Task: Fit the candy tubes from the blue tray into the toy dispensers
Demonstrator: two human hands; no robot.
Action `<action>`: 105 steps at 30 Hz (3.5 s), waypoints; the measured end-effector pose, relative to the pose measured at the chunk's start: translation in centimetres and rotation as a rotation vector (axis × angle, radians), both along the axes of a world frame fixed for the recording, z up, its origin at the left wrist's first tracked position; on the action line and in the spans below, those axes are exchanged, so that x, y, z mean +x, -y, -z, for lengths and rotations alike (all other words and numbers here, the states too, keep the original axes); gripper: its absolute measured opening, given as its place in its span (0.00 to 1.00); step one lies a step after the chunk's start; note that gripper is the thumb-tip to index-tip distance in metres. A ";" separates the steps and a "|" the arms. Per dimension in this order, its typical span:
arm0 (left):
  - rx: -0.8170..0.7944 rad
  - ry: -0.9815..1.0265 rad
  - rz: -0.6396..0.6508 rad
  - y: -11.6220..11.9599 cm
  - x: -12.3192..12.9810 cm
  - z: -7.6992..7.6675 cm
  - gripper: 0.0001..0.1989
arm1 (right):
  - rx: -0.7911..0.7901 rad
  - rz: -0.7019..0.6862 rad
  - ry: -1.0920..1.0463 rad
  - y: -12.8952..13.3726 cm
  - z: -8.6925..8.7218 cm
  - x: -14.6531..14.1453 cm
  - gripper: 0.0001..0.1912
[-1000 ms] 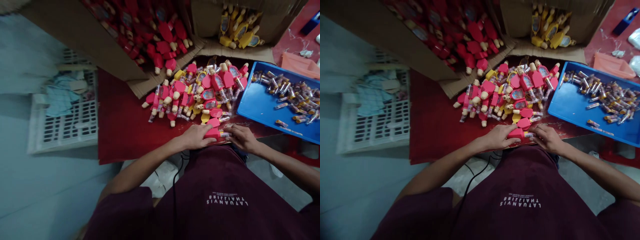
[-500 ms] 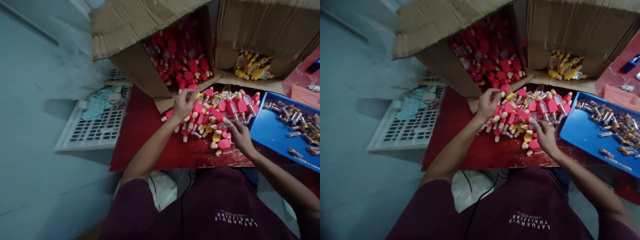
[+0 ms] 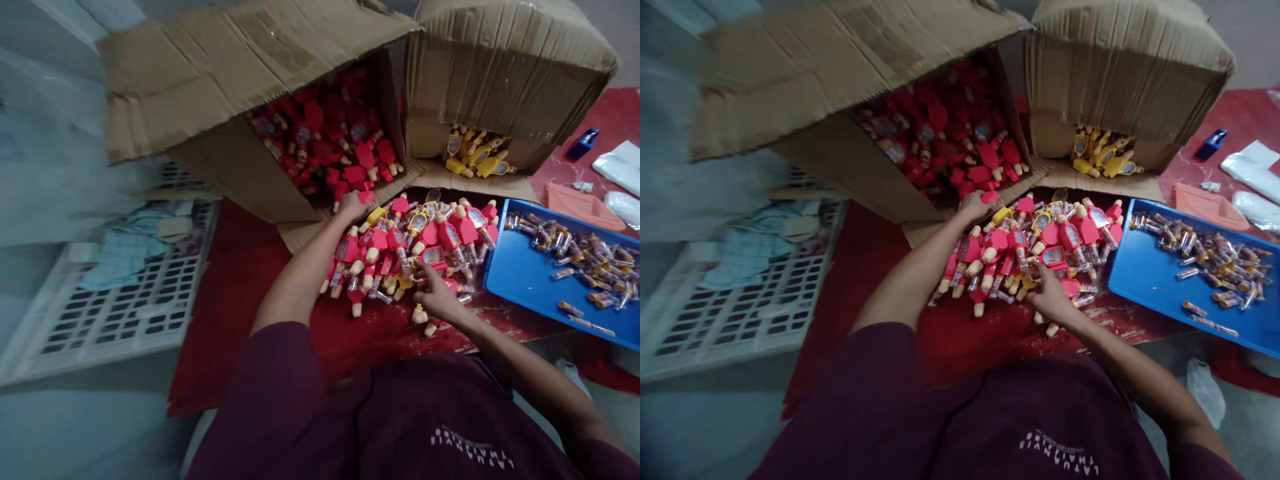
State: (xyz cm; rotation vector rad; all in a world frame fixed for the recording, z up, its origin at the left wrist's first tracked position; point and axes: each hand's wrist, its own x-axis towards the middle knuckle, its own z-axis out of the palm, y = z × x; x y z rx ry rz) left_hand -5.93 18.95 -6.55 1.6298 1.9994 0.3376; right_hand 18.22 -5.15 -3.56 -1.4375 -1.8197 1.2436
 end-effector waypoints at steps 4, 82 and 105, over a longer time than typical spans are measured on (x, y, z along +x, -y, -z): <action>0.087 0.268 -0.041 4.4 -2.3 -2.3 0.31 | -0.367 0.279 -0.359 1.8 -2.1 4.6 0.17; 0.035 -0.058 1.024 34.2 13.3 -7.3 0.25 | 0.206 -0.202 0.030 12.2 -3.5 15.3 0.16; -0.195 0.257 0.994 34.4 13.0 -6.2 0.19 | 0.169 -0.345 0.117 12.8 -3.4 15.5 0.18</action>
